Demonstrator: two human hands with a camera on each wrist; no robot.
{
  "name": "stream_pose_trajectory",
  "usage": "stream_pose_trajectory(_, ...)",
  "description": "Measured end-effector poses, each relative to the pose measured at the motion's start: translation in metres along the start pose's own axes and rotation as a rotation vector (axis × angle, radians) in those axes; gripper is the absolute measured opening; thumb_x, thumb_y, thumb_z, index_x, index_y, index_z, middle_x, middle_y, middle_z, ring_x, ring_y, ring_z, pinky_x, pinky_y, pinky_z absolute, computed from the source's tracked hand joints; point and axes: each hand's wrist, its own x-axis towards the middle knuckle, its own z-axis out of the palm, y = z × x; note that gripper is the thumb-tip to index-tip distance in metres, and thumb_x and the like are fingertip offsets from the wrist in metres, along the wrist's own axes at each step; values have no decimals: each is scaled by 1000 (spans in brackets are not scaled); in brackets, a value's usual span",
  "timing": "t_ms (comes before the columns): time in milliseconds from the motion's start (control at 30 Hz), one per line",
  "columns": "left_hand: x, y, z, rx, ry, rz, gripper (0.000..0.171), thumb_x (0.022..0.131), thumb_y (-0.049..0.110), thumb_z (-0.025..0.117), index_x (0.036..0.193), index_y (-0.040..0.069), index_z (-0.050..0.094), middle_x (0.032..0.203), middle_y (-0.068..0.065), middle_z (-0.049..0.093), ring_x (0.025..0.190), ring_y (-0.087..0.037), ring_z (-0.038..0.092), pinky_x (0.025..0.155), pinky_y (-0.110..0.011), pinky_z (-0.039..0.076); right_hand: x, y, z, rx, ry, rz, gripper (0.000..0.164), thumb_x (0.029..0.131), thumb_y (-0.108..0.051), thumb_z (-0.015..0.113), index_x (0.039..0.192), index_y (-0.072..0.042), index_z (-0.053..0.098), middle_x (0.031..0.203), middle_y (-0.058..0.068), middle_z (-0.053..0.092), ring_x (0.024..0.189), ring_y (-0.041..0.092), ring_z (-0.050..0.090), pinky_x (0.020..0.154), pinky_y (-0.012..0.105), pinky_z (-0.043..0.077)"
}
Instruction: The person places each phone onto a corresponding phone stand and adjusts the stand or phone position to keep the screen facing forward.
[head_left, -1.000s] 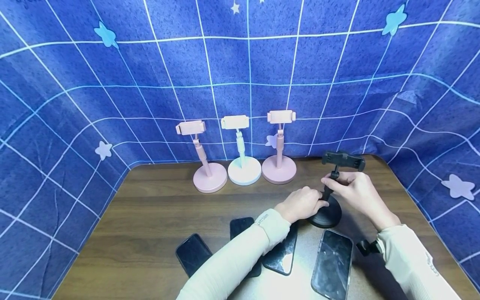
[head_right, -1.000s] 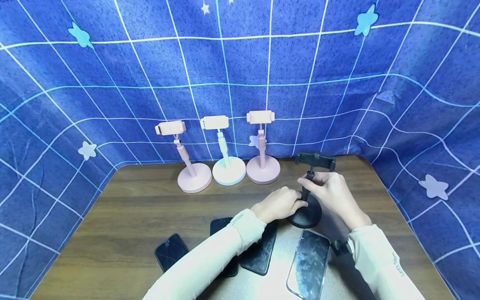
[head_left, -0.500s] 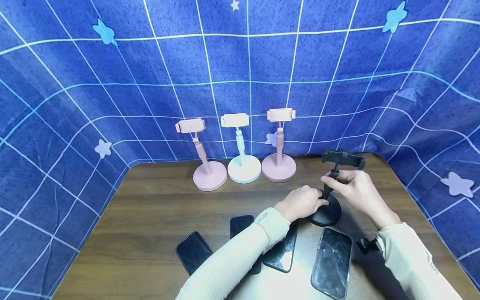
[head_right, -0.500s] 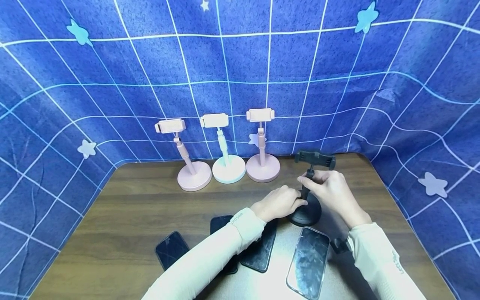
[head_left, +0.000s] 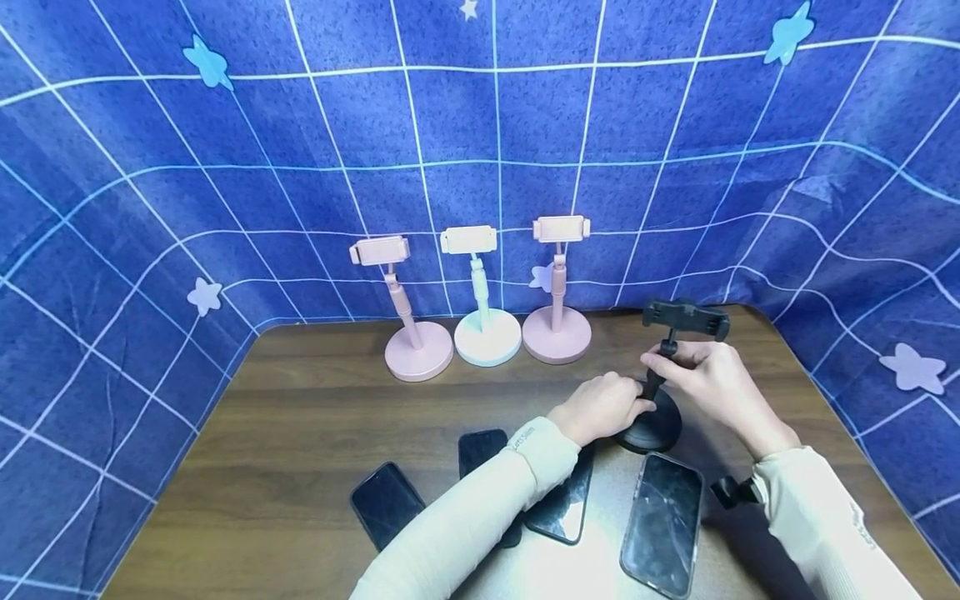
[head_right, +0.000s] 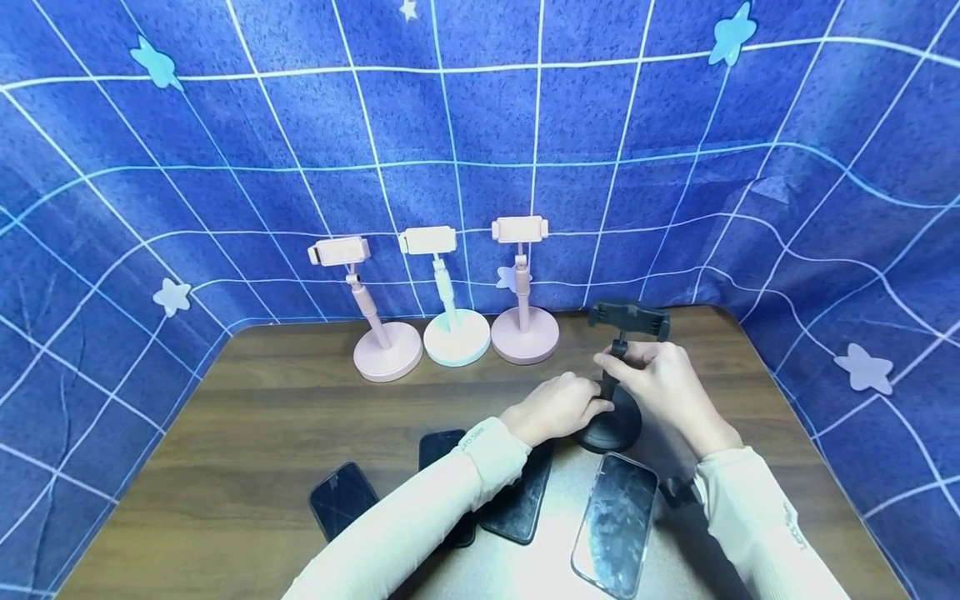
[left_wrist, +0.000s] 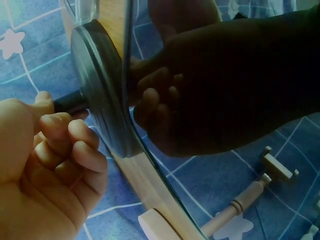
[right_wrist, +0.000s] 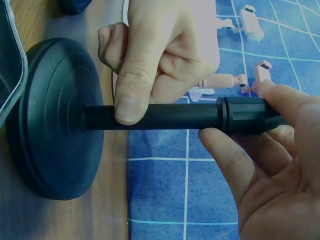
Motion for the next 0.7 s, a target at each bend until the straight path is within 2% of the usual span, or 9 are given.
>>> stream_pose_trajectory(700, -2, 3, -2, 16, 4, -6, 29, 104, 41, 60, 87, 21, 73, 83, 6, 75, 84, -12, 75, 67, -29, 58, -1, -1, 0, 10, 3, 5, 11, 94, -24, 76, 93, -14, 81, 77, -3, 77, 68, -5, 60, 63, 11, 45)
